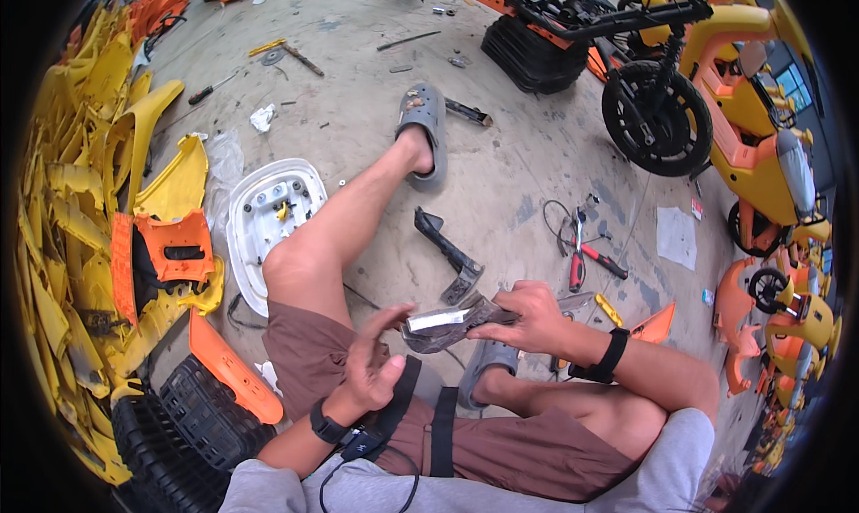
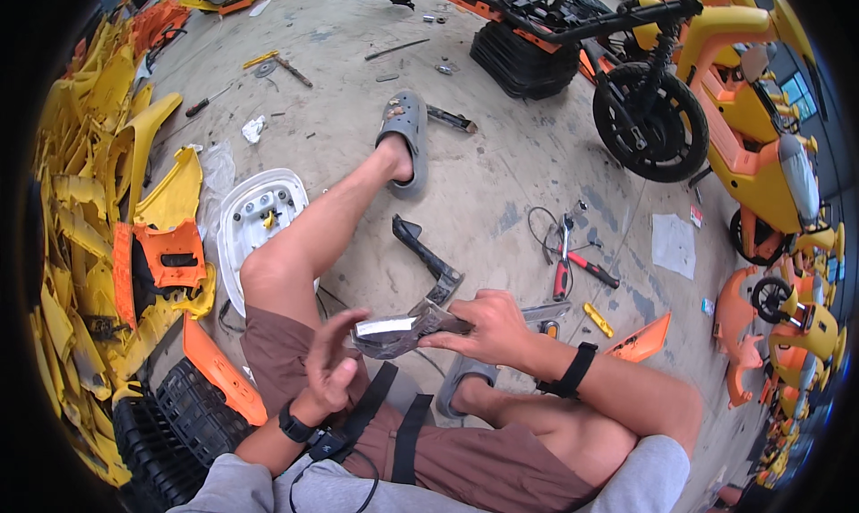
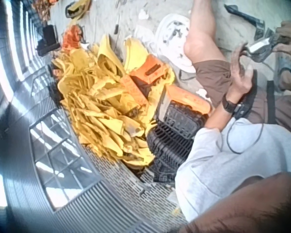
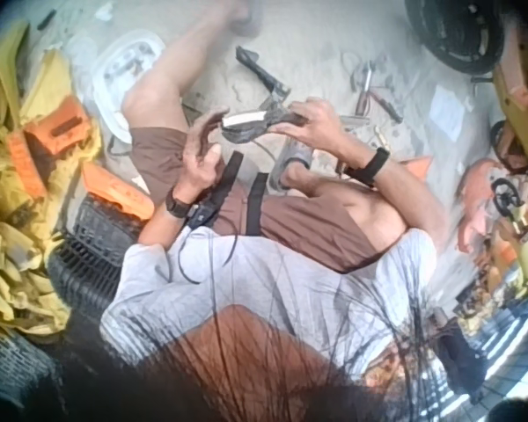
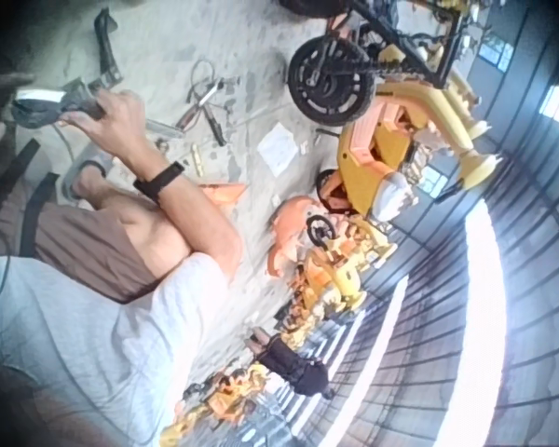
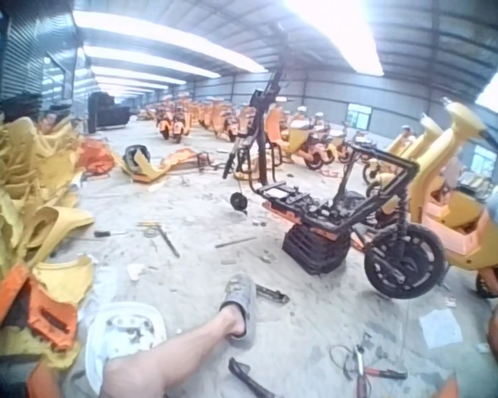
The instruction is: The person uses pliers and an adjustable wrench to loosen and disassemble a metal mechanical component while sitting on the floor of a large facility filled with scooters.
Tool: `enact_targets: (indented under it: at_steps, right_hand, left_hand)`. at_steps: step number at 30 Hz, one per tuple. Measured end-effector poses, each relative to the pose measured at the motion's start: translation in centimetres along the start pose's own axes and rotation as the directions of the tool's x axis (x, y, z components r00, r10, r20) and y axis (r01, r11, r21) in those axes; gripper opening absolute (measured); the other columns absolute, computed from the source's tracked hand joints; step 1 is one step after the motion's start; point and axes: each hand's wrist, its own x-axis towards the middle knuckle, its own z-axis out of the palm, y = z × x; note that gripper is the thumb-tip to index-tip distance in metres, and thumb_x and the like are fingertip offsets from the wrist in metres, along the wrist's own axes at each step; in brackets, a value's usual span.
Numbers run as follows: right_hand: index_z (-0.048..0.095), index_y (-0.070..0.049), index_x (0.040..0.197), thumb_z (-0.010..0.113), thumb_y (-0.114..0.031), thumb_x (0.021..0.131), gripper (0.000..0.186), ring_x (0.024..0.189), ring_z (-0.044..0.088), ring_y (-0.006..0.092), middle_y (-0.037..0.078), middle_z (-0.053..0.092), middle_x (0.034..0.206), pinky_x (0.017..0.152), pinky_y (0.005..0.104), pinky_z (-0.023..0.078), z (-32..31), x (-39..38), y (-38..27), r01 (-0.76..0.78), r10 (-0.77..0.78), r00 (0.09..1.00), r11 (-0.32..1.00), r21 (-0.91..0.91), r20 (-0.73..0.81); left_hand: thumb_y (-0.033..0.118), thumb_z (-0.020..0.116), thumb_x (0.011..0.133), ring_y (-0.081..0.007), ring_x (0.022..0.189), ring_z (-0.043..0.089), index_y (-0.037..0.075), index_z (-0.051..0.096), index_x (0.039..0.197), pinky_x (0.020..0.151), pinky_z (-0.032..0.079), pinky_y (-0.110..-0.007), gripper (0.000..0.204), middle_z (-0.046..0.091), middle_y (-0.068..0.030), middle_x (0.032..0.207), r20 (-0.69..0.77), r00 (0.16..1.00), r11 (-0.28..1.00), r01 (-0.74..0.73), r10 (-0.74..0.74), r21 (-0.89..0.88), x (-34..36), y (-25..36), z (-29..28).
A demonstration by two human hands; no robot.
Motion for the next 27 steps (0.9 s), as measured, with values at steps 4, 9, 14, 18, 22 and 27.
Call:
enact_targets:
  at_steps: [4, 9, 14, 18, 22, 27]
  right_hand:
    - [0.054, -0.009, 0.052, 0.081, -0.055, 0.066, 0.056, 0.039, 0.044, 0.026, 0.006, 0.044, 0.042, 0.041, 0.0353, 0.035, -0.8, 0.2, 0.0, 0.052, -0.049, 0.998, 0.996, -0.079, 0.049]
    - [0.056, -0.009, 0.052, 0.082, -0.056, 0.065, 0.056, 0.037, 0.042, 0.0252, 0.005, 0.043, 0.041, 0.04, 0.034, 0.034, -0.2, -0.6, -0.3, 0.067, -0.06, 0.991, 0.996, -0.052, 0.12]
    - [0.057, -0.007, 0.054, 0.086, -0.051, 0.062, 0.053, 0.039, 0.039, 0.0238, 0.006, 0.041, 0.042, 0.04, 0.0354, 0.029, -0.2, -0.6, -0.5, 0.089, -0.09, 0.987, 0.996, 0.01, 0.133]
    - [0.058, -0.006, 0.055, 0.085, -0.049, 0.065, 0.052, 0.04, 0.04, 0.0249, 0.007, 0.041, 0.043, 0.04, 0.0362, 0.029, -0.2, -0.7, -0.1, 0.047, -0.054, 0.985, 0.998, 0.044, 0.165]
    - [0.058, -0.005, 0.056, 0.084, -0.047, 0.067, 0.05, 0.039, 0.045, 0.027, 0.009, 0.044, 0.043, 0.04, 0.0365, 0.032, 0.0, -0.8, 0.0, -0.011, -0.001, 0.985, 0.998, 0.07, 0.171]
    - [0.058, -0.005, 0.055, 0.084, -0.047, 0.066, 0.051, 0.039, 0.047, 0.0277, 0.009, 0.044, 0.043, 0.04, 0.0365, 0.034, 0.0, -0.8, -0.1, -0.024, 0.013, 0.986, 0.997, 0.068, 0.163]
  left_hand:
    - [0.014, 0.069, 0.078, -0.0346, 0.115, 0.054, 0.0, 0.061, 0.118, 0.097, 0.042, -0.041, 0.043, 0.054, -0.0195, 0.129, 0.491, 0.852, 0.815, -0.408, 0.18, 0.41, 4.6, 5.0, -1.5]
    - [0.021, 0.075, 0.075, -0.0362, 0.116, 0.053, 0.003, 0.062, 0.108, 0.096, 0.044, -0.045, 0.04, 0.056, -0.0163, 0.126, 0.667, 0.744, 0.764, -0.454, 0.043, 0.457, 5.9, 4.3, -1.0]
    - [0.016, 0.074, 0.076, -0.035, 0.114, 0.054, 0.002, 0.061, 0.11, 0.095, 0.045, -0.043, 0.039, 0.057, -0.0154, 0.123, 0.639, 0.769, 0.837, -0.364, 0.023, 0.408, 4.6, 2.0, -0.7]
    - [0.012, 0.072, 0.077, -0.0347, 0.111, 0.056, 0.003, 0.061, 0.115, 0.094, 0.047, -0.042, 0.04, 0.058, -0.0147, 0.121, 0.619, 0.784, 0.854, -0.353, 0.047, 0.382, 4.0, 0.4, -1.0]
    - [0.01, 0.071, 0.077, -0.0339, 0.109, 0.057, 0.005, 0.062, 0.12, 0.093, 0.048, -0.042, 0.044, 0.059, -0.0137, 0.12, 0.622, 0.781, 0.833, -0.382, 0.059, 0.4, 4.1, 0.0, -1.1]
    - [0.01, 0.071, 0.077, -0.0331, 0.109, 0.058, 0.005, 0.062, 0.121, 0.092, 0.048, -0.043, 0.045, 0.06, -0.0132, 0.119, 0.632, 0.771, 0.818, -0.412, 0.078, 0.401, 4.3, 0.0, -1.2]
